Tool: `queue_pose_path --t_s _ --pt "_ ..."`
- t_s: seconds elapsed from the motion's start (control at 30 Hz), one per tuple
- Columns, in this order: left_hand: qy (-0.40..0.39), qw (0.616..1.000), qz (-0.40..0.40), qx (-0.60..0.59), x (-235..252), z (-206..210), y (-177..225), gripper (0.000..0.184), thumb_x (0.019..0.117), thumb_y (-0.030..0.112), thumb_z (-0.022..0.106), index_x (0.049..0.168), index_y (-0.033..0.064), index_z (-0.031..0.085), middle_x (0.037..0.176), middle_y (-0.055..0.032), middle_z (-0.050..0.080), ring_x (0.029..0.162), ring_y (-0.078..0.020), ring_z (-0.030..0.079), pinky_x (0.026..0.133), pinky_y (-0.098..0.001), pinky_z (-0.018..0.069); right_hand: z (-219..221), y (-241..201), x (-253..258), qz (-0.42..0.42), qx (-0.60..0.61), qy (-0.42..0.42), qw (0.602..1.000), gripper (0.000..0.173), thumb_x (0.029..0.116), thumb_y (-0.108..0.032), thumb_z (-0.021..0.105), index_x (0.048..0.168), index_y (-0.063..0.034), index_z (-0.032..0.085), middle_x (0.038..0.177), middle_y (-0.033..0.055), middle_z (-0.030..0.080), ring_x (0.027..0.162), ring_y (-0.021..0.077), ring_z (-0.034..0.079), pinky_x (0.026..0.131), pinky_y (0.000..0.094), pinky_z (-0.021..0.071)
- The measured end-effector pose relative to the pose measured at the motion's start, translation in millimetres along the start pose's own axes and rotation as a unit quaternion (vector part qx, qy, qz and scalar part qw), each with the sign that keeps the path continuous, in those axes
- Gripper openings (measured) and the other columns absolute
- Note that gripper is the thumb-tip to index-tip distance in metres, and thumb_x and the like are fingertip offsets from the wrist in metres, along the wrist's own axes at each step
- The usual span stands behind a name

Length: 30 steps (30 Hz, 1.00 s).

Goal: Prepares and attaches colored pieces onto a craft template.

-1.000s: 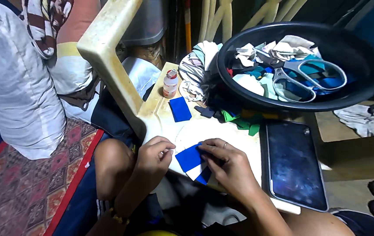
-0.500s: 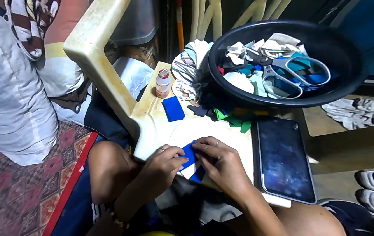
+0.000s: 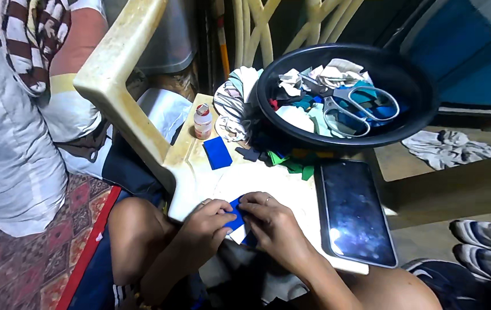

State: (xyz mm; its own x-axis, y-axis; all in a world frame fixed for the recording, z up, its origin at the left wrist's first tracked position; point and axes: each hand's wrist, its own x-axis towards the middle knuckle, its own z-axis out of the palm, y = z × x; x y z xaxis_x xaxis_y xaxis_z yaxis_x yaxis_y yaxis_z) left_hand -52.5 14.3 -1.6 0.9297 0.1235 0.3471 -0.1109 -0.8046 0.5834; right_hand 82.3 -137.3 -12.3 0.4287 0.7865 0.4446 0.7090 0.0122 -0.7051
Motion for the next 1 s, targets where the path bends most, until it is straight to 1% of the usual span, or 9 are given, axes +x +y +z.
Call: queue_pose_path --t_s 0.07,0.13,0.17,0.23,0.33,0.5,0.73,0.83,1.0 --pt "0.002 0.998 -0.049 -0.041 6 -8 -1 0.017 0.0904 0.006 0.068 0.103 -0.0004 0.077 0.109 -0.0146 0.072 0.091 -0.0125 0.069 0.082 -0.0198 0.0558 0 0 0 -0.005 -0.004 0.003 1.000 0.021 0.0809 0.008 0.063 0.097 0.0037 0.077 0.106 0.0182 0.071 0.095 0.0265 0.069 0.087 0.0286 0.0561" --pt "0.036 0.995 -0.080 -0.040 19 -12 -4 0.016 0.0915 0.006 0.067 0.102 -0.0011 0.077 0.108 -0.0153 0.072 0.086 -0.0121 0.069 0.076 -0.0210 0.0569 2 0 -1 -0.015 -0.012 0.007 1.000 0.021 0.0809 0.007 0.063 0.095 0.0025 0.077 0.105 0.0179 0.071 0.096 0.0265 0.068 0.087 0.0287 0.0559" --pt "0.046 0.995 -0.088 -0.027 27 -14 -6 0.018 0.0926 0.007 0.066 0.104 -0.0011 0.077 0.111 -0.0158 0.071 0.088 -0.0147 0.069 0.078 -0.0240 0.0571 3 0 -2 -0.020 -0.015 0.009 1.000 0.020 0.0808 0.006 0.063 0.095 0.0018 0.078 0.106 0.0177 0.071 0.096 0.0267 0.068 0.087 0.0291 0.0558" --pt "0.033 0.996 -0.081 -0.002 46 -16 -10 0.021 0.0952 0.007 0.064 0.111 -0.0013 0.075 0.118 -0.0172 0.070 0.102 -0.0237 0.069 0.089 -0.0342 0.0568 5 1 -3 -0.024 -0.022 0.006 0.999 0.016 0.0831 -0.001 0.067 0.095 0.0005 0.078 0.106 0.0170 0.071 0.097 0.0272 0.068 0.087 0.0303 0.0560" --pt "-0.054 0.996 -0.067 0.033 76 -18 -11 0.028 0.0989 0.006 0.059 0.123 -0.0016 0.071 0.129 -0.0173 0.068 0.125 -0.0341 0.060 0.108 -0.0460 0.0458 8 2 -5 -0.020 -0.026 -0.002 0.999 0.017 0.0825 -0.011 0.074 0.095 0.0004 0.077 0.109 0.0176 0.070 0.097 0.0288 0.068 0.086 0.0339 0.0566" --pt "-0.213 0.964 -0.122 0.103 117 -18 1 0.034 0.1043 0.007 0.052 0.136 -0.0010 0.061 0.135 -0.0188 0.063 0.131 -0.0357 0.053 0.112 -0.0463 0.0394 8 2 -5 -0.016 -0.023 -0.005 1.000 0.020 0.0806 -0.010 0.076 0.096 0.0009 0.078 0.111 0.0182 0.071 0.100 0.0293 0.068 0.088 0.0334 0.0562" --pt "-0.235 0.954 -0.155 0.105 134 -19 4 0.031 0.1041 0.007 0.053 0.133 -0.0003 0.062 0.125 -0.0193 0.064 0.121 -0.0340 0.059 0.108 -0.0469 0.0429 10 2 -6 -0.015 -0.020 0.000 1.000 0.018 0.0807 -0.011 0.076 0.094 0.0005 0.077 0.110 0.0170 0.070 0.099 0.0288 0.067 0.088 0.0335 0.0555" --pt "-0.222 0.957 -0.171 0.069 131 -23 3 0.028 0.1037 0.008 0.054 0.130 -0.0007 0.061 0.119 -0.0185 0.064 0.111 -0.0300 0.062 0.099 -0.0450 0.0485 9 1 -5 -0.017 -0.022 -0.002 1.000 0.017 0.0808 -0.011 0.075 0.094 0.0000 0.077 0.110 0.0166 0.070 0.099 0.0282 0.067 0.088 0.0326 0.0556" --pt "-0.192 0.961 -0.196 0.038 115 -32 1 0.023 0.1033 0.008 0.054 0.124 -0.0020 0.059 0.109 -0.0170 0.065 0.098 -0.0247 0.064 0.090 -0.0406 0.0517 9 0 -6 -0.018 -0.033 -0.005 0.999 0.018 0.0806 -0.011 0.076 0.095 0.0001 0.077 0.110 0.0167 0.070 0.099 0.0288 0.067 0.088 0.0331 0.0557"
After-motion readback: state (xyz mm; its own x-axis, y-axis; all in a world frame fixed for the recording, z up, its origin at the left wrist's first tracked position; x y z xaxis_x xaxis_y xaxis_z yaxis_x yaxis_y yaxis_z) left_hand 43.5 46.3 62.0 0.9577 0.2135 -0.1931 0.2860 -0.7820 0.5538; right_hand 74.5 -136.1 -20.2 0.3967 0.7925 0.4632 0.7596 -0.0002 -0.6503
